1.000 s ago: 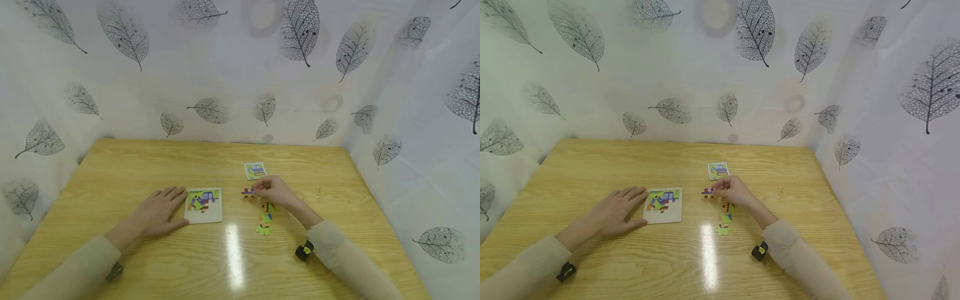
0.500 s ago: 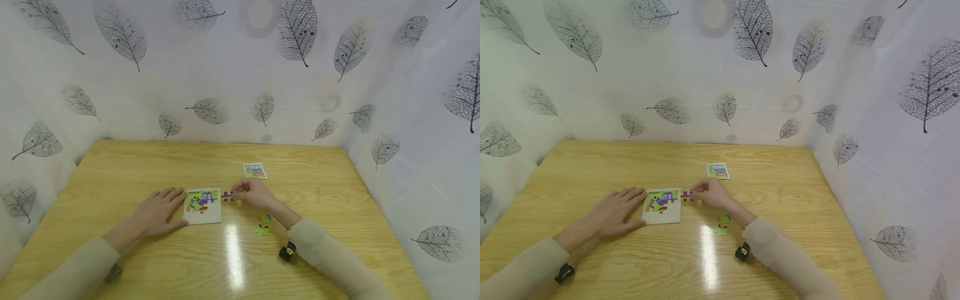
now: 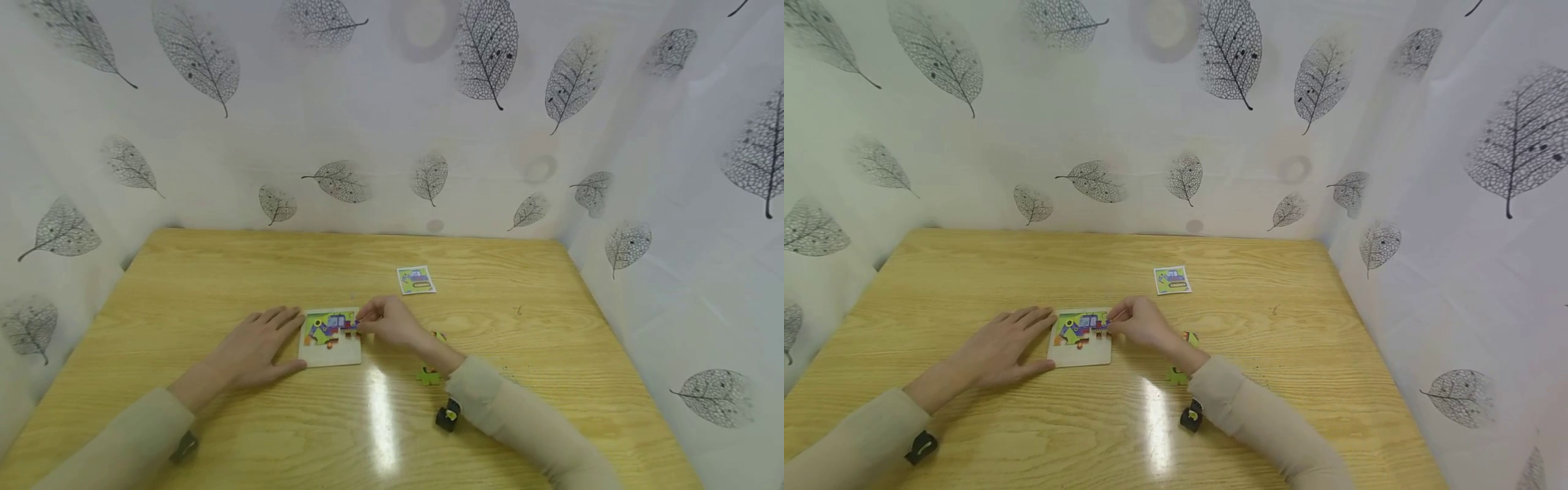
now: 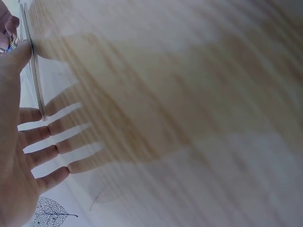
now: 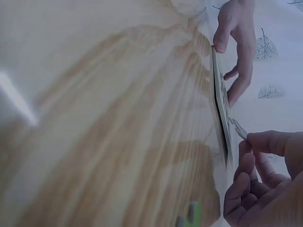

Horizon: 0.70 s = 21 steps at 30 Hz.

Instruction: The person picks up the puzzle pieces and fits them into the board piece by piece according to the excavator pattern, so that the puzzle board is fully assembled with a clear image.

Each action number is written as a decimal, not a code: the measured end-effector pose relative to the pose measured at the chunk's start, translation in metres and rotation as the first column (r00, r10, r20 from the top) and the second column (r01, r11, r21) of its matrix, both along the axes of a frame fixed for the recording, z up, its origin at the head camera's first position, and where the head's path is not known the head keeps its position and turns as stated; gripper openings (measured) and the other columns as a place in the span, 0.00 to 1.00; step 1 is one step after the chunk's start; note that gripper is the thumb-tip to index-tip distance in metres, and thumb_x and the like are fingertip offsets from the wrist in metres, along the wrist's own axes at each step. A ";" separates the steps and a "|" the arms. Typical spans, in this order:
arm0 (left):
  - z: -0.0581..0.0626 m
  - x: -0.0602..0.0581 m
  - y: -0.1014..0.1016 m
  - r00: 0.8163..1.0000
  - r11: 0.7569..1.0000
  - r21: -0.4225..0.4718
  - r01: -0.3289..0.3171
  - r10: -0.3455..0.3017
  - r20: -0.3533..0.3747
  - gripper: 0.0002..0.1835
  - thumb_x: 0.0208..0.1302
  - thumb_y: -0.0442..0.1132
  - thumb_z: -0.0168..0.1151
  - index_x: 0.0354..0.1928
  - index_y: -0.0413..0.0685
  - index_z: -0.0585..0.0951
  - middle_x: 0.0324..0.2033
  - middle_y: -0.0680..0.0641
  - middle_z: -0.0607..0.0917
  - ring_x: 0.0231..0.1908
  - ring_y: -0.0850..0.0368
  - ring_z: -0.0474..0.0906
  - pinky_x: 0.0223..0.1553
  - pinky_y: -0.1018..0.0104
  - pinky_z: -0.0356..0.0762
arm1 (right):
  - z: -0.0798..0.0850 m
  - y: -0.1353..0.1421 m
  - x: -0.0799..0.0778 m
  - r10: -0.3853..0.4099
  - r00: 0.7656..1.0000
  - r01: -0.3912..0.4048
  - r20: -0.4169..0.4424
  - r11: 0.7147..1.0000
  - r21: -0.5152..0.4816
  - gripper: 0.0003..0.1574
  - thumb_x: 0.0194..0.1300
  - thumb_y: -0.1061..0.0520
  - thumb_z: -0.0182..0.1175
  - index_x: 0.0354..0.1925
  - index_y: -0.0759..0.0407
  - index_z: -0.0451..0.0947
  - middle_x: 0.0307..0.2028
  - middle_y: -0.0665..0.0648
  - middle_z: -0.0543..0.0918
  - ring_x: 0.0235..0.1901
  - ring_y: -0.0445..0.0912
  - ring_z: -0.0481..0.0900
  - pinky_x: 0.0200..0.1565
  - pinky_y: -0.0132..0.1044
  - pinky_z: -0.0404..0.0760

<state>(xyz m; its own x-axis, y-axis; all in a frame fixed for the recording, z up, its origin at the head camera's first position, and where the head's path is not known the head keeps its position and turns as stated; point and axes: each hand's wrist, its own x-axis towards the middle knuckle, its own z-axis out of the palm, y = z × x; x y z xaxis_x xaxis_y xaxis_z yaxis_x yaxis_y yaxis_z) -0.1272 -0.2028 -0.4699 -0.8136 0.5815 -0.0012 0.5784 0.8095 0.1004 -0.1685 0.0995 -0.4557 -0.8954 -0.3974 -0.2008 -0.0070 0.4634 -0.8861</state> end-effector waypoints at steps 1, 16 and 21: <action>0.000 0.000 0.000 1.000 1.000 0.001 0.001 -0.001 0.000 0.49 0.70 0.74 0.54 0.77 0.43 0.70 0.76 0.38 0.73 0.73 0.34 0.71 0.69 0.33 0.74 | -0.002 -0.001 0.000 -0.002 1.000 0.002 0.003 1.000 0.000 0.10 0.66 0.63 0.70 0.45 0.65 0.86 0.36 0.59 0.89 0.32 0.41 0.81 0.29 0.26 0.77; -0.001 0.000 -0.001 1.000 1.000 0.007 -0.005 0.006 -0.005 0.49 0.70 0.73 0.56 0.78 0.43 0.69 0.76 0.38 0.72 0.74 0.34 0.71 0.69 0.33 0.74 | 0.001 -0.013 0.002 -0.011 1.000 0.010 0.019 0.997 0.077 0.07 0.65 0.62 0.72 0.42 0.61 0.87 0.33 0.54 0.88 0.30 0.41 0.79 0.28 0.26 0.76; -0.002 0.000 0.000 1.000 1.000 0.007 -0.006 0.006 -0.006 0.48 0.70 0.74 0.55 0.78 0.43 0.70 0.76 0.38 0.73 0.74 0.34 0.71 0.68 0.33 0.74 | -0.001 -0.015 0.001 -0.006 1.000 0.005 0.012 0.996 0.088 0.08 0.64 0.62 0.73 0.42 0.61 0.87 0.33 0.54 0.88 0.31 0.40 0.80 0.30 0.26 0.77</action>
